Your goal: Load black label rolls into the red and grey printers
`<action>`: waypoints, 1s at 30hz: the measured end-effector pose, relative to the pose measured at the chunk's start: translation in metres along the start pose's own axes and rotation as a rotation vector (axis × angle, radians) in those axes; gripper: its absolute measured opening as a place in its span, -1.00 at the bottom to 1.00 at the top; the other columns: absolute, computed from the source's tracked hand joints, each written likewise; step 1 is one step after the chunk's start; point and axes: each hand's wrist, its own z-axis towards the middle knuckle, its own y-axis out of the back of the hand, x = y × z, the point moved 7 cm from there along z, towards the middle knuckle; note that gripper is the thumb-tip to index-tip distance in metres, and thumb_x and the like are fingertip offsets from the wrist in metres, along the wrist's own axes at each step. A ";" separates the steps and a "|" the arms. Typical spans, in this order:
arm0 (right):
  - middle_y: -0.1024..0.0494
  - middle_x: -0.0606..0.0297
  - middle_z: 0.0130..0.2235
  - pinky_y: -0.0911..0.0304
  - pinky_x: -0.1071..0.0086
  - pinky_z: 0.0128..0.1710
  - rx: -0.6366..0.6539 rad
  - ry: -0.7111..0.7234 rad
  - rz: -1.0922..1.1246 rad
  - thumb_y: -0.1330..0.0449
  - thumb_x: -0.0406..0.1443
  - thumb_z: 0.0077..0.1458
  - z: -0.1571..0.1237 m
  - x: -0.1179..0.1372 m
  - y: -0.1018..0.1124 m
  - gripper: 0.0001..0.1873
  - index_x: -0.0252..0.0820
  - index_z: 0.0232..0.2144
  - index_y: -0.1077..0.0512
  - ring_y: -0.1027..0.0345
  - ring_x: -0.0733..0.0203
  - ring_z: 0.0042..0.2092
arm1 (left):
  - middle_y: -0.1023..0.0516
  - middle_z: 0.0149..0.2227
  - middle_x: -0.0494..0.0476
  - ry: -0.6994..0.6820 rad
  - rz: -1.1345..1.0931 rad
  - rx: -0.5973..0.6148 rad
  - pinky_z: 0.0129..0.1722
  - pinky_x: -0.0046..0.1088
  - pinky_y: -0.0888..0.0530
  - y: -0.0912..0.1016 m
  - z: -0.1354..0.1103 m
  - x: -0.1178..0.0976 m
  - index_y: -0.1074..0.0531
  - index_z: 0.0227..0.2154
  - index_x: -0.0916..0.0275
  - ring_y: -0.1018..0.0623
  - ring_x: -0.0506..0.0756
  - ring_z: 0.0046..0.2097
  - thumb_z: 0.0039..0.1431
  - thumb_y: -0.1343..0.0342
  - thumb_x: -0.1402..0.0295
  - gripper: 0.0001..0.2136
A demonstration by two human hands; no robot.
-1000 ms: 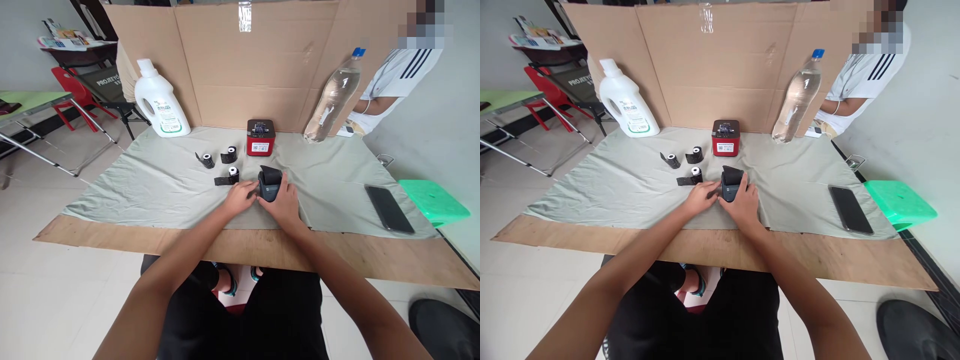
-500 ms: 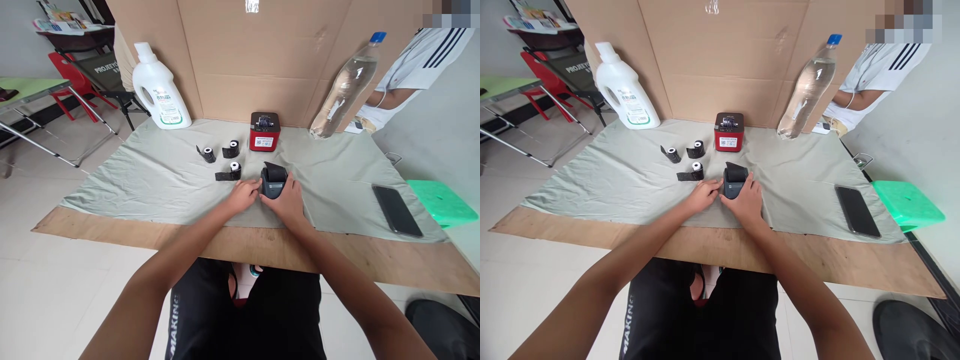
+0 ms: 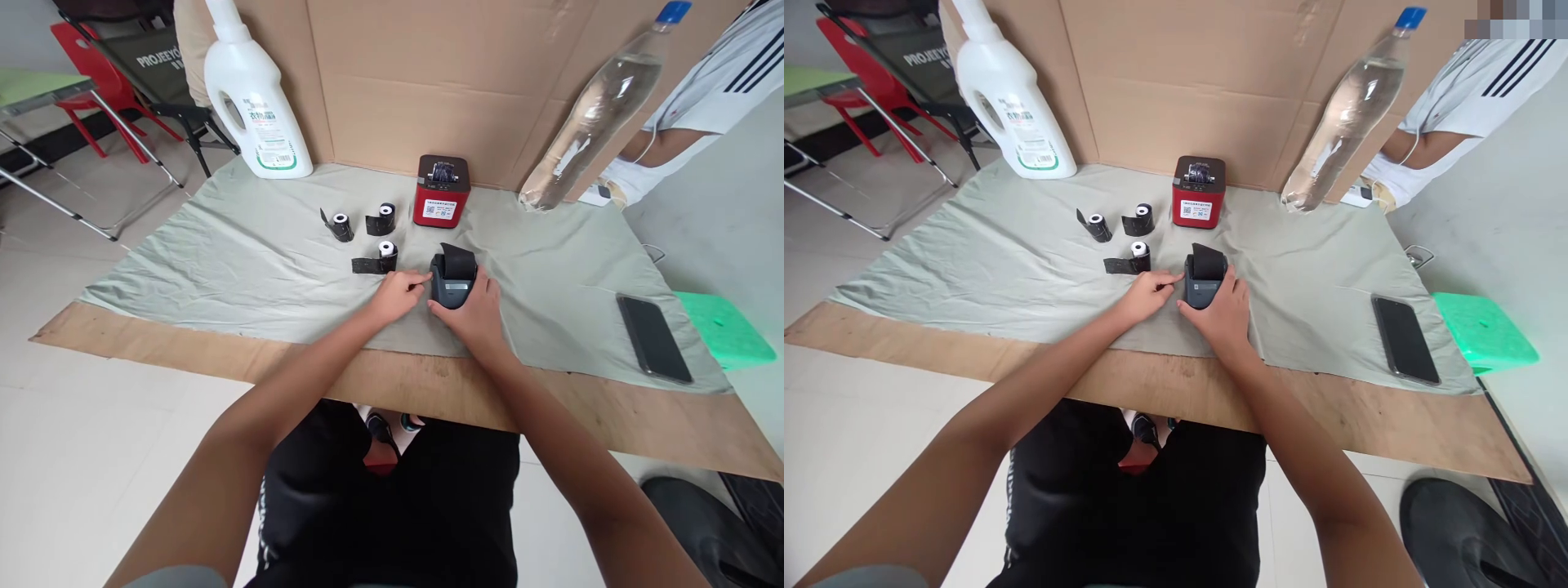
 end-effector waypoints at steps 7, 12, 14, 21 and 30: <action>-0.33 -0.21 0.30 -0.07 -0.25 0.37 -0.048 0.054 0.094 -0.40 0.07 -0.06 0.005 -0.003 0.005 0.06 -0.31 0.35 -0.17 -0.14 -0.35 0.36 | -0.61 -0.02 0.21 -0.090 -0.075 -0.070 0.18 -0.20 -0.46 0.007 -0.001 -0.008 -0.57 0.18 0.22 -0.57 0.21 0.00 0.23 -0.02 0.50 -0.51; -0.40 -0.24 0.31 -0.14 -0.20 0.37 -0.089 0.049 0.317 -0.23 0.03 0.13 0.006 -0.007 0.014 -0.13 -0.34 0.34 -0.23 -0.25 -0.28 0.37 | -0.42 0.37 0.13 -0.230 -0.007 0.029 0.44 -0.04 -0.17 0.002 -0.010 -0.034 -0.25 0.43 0.05 -0.31 0.32 0.37 0.14 -0.10 0.55 -0.24; -0.44 -0.21 0.29 -0.19 -0.17 0.35 -0.118 0.016 0.414 -0.19 0.01 0.17 0.005 -0.009 0.021 -0.19 -0.32 0.34 -0.25 -0.33 -0.23 0.35 | -0.50 0.33 0.11 -0.260 -0.035 0.066 0.44 -0.01 -0.15 0.002 -0.014 -0.040 -0.09 0.50 0.04 -0.32 0.33 0.37 0.13 -0.07 0.57 -0.16; -0.65 0.04 0.10 -0.22 -0.09 0.36 -0.192 -0.057 0.784 -0.05 0.05 0.32 0.008 -0.015 0.032 -0.48 -0.17 0.08 -0.47 -0.49 -0.07 0.25 | -0.64 0.19 -0.01 -0.443 -0.042 0.189 0.36 -0.13 -0.26 -0.005 -0.022 -0.044 0.28 0.55 0.01 -0.42 0.19 0.34 0.19 0.07 0.60 -0.08; -0.45 0.01 0.33 -0.28 -0.02 0.32 -0.131 0.053 0.958 0.07 0.12 0.32 0.021 -0.017 0.036 -0.44 -0.04 0.13 -0.36 -0.46 -0.06 0.30 | -0.52 0.33 0.04 -0.495 0.011 0.167 0.28 -0.17 -0.31 -0.004 -0.024 -0.047 0.35 0.55 -0.05 -0.41 0.18 0.38 0.18 0.07 0.64 -0.04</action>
